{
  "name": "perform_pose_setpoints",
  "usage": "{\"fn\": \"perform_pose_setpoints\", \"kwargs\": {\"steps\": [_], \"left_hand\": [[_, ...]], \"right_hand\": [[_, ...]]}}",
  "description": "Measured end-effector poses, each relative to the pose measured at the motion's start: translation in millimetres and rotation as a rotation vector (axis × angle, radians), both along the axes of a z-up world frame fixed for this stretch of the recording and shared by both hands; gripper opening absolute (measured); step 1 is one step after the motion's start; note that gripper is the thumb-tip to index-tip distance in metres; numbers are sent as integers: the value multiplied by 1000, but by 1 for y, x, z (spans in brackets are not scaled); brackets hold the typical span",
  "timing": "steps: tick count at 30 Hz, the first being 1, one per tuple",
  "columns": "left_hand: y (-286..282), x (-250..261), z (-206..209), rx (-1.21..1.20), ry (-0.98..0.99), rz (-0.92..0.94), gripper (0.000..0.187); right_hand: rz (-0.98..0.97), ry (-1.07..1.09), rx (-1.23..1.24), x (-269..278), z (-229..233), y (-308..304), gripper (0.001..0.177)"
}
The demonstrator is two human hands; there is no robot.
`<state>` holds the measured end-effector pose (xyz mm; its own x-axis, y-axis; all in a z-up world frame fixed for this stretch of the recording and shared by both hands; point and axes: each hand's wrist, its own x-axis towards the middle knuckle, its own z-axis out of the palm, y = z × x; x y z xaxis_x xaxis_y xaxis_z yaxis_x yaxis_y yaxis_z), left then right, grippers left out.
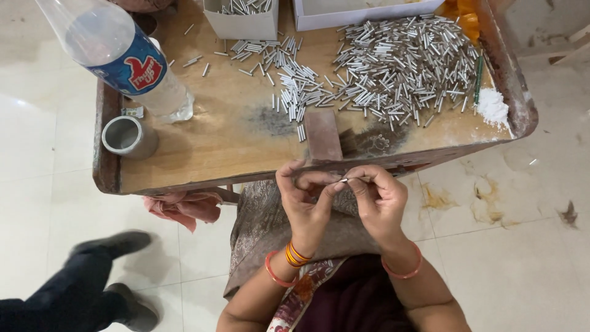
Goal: The recorder is cleaning small metal tubes with a metal brush.
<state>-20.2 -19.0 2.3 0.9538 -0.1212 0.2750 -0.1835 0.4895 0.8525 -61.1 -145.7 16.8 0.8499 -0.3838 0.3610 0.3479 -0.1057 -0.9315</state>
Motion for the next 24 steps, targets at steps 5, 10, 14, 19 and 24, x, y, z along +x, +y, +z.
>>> {"fn": "perform_pose_setpoints", "kwargs": {"steps": [5,10,14,19,24], "left_hand": [[3,2,0,249,-221,184,57],[10,9,-2,392,-270,277,57],[12,10,-4,376,-232,231,54],[15,6,-3,127,-122,49,57],[16,5,-2,-20,-9,-56,62]], "right_hand": [[-76,-4,-369,2,19,-15,12],[235,131,-233,13,59,-21,22],[189,221,-298,13,51,-18,35],[242,95,-294,13,45,-20,20],[326,95,-290,12,45,-22,20]]}}
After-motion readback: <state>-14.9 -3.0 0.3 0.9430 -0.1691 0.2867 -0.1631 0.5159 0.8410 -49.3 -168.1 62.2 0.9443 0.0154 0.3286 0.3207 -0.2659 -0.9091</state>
